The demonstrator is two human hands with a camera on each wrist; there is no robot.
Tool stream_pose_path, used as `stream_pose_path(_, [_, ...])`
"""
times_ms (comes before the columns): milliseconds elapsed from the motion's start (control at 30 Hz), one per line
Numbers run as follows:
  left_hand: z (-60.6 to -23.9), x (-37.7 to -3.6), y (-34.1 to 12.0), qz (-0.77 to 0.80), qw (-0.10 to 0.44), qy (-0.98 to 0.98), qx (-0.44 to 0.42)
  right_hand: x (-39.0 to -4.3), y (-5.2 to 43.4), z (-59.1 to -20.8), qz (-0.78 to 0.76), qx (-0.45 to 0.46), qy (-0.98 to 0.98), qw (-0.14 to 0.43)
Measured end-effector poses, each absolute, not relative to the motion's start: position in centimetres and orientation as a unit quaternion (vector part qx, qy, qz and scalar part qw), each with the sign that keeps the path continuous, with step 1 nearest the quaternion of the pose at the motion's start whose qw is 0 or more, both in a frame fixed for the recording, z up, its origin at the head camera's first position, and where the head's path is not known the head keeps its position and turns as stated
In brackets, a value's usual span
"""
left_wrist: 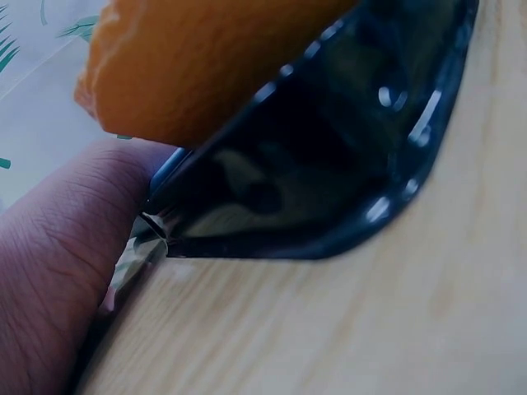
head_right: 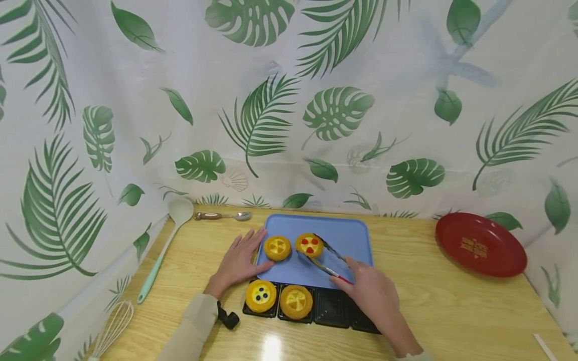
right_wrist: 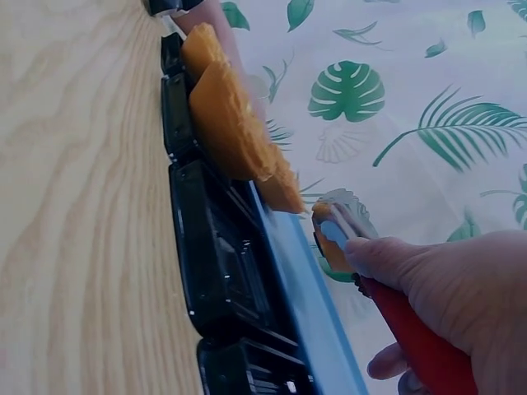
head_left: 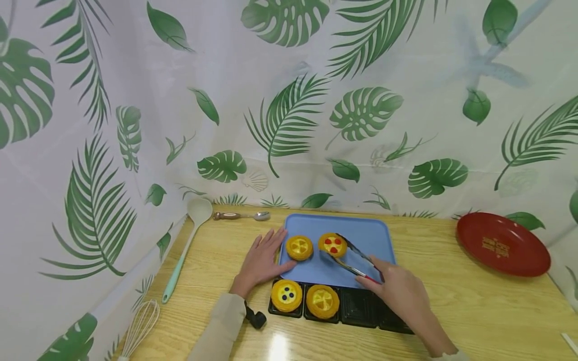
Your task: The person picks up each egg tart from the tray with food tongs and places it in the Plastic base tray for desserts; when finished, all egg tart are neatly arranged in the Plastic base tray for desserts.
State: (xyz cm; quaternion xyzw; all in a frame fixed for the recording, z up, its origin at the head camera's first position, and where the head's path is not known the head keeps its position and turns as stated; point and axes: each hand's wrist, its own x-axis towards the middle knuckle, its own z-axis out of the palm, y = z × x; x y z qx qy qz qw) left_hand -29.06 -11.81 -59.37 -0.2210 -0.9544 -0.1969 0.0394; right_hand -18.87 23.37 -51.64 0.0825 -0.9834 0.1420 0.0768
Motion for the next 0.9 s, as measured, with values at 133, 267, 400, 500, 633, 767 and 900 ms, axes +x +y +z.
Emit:
stream_pose_path(133, [-59.3,-29.1,-11.8,-0.198,0.040,-0.954,-0.223,-17.9,24.1,-50.9,0.149,0.082,-0.983,0.072])
stream_pose_path(267, [-59.1,-29.0,-11.7,-0.203,0.042,-0.952,-0.226,-16.8,24.9,-50.4,0.150,0.090,-0.982,0.076])
stream_pose_path(400, [-59.0,-28.9,-11.7,-0.206,0.042,-0.951,-0.226,-15.4,25.6,-49.8,0.157,0.081,-0.982,0.070])
stream_pose_path(500, [-59.1,-28.8,-11.9,-0.205,0.043,-0.952,-0.224,-14.3,25.9,-49.5,0.156,0.076,-0.983,0.060])
stream_pose_path(633, [-59.2,-28.8,-11.9,-0.208,0.047,-0.950,-0.228,-13.1,26.5,-49.1,0.157,0.070,-0.984,0.050])
stream_pose_path(767, [-59.1,-28.9,-11.8,-0.211,0.045,-0.949,-0.229,-11.7,27.1,-48.8,0.169,0.057,-0.983,0.033])
stream_pose_path(900, [-59.1,-28.9,-11.8,-0.206,0.041,-0.951,-0.226,-10.6,28.0,-48.6,0.175,0.038,-0.984,0.009])
